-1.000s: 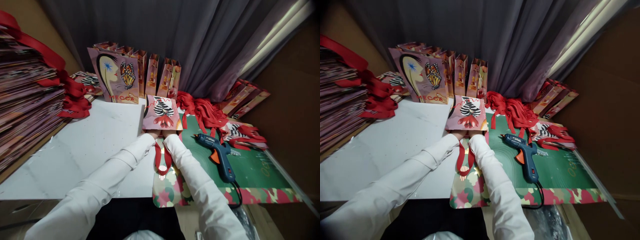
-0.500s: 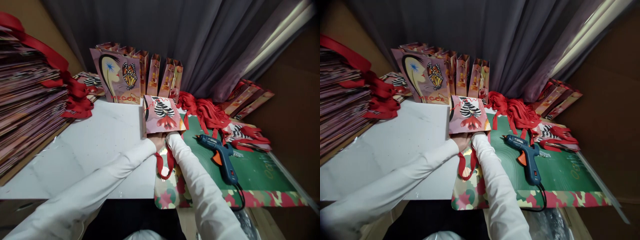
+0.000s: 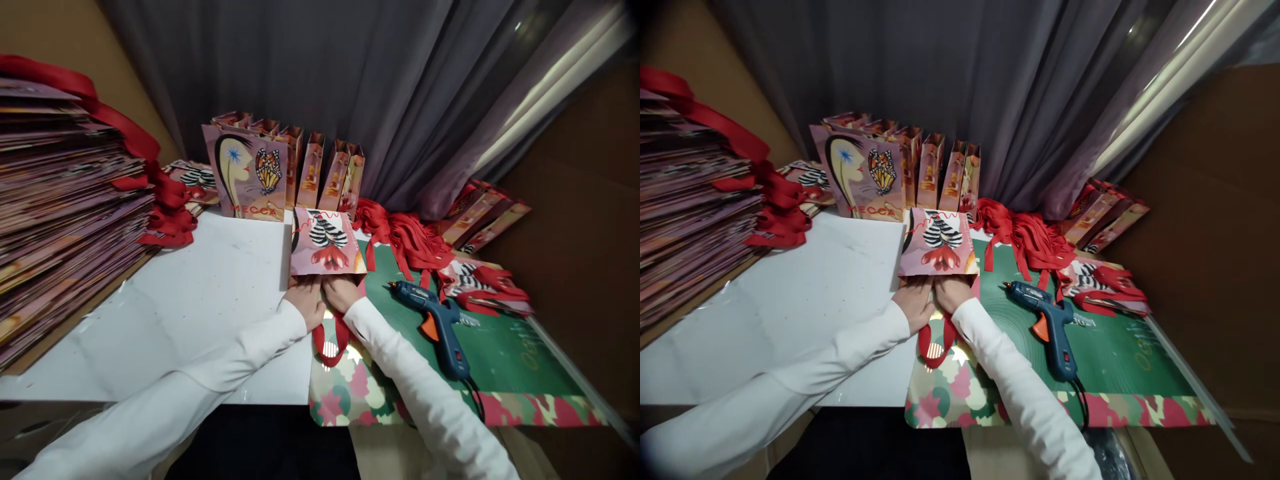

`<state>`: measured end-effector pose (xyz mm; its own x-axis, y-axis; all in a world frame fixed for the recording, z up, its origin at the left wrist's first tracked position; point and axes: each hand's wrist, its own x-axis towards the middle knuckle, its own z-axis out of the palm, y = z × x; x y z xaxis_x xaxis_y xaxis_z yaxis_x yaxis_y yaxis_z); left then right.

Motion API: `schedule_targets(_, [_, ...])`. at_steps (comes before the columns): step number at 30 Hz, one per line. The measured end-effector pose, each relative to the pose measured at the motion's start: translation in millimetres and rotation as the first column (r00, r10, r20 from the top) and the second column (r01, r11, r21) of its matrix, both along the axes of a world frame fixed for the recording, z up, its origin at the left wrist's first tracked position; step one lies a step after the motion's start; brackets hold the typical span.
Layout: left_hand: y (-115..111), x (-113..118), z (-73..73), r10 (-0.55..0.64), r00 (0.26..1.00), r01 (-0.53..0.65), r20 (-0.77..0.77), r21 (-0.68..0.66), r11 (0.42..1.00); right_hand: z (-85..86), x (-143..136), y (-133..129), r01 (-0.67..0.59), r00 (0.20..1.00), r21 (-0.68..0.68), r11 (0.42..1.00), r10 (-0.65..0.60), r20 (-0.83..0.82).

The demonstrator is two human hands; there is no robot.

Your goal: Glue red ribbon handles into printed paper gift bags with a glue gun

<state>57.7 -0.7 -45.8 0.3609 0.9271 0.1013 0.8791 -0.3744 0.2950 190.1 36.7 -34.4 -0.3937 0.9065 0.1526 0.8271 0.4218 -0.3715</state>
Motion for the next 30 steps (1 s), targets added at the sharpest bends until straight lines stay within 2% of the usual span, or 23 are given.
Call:
schedule_targets(3, [-0.8, -1.3, 1.8, -0.006, 1.0, 0.006, -0.017, 0.005, 1.0, 1.2, 4.7, -23.5, -0.03, 0.997, -0.02, 0.999, 0.031, 0.071])
schedule_targets(7, [-0.9, -4.4, 3.0, -0.014, 0.999, 0.014, -0.05, 0.0, 1.0, 0.8, -1.7, -36.1, 0.023, 0.991, -0.028, 0.999, -0.019, 0.132])
schedule_targets(11, [1.8, -9.2, 3.9, -0.042, 0.996, 0.042, -0.08, 0.001, 0.999, -2.7, -8.2, -38.6, 0.092, 0.983, -0.004, 0.996, -0.091, 0.159])
schedule_targets(15, [4.2, -11.7, 4.1, -0.062, 0.993, 0.064, -0.101, 0.014, 0.998, -2.0, -3.1, -40.8, 0.157, 0.963, 0.04, 0.987, -0.162, 0.214])
schedule_targets(23, [2.8, -28.3, -0.1, -0.065, 0.991, 0.072, -0.114, 0.064, 0.995, 14.7, 5.0, -44.3, 0.247, 0.919, -0.062, 0.967, -0.213, 0.333])
schedule_targets(30, [2.4, -38.6, 5.3, -0.04, 0.991, 0.046, -0.127, 0.045, 0.998, 20.8, 1.6, -41.8, 0.366, 0.863, -0.094, 0.926, -0.3, 0.406])
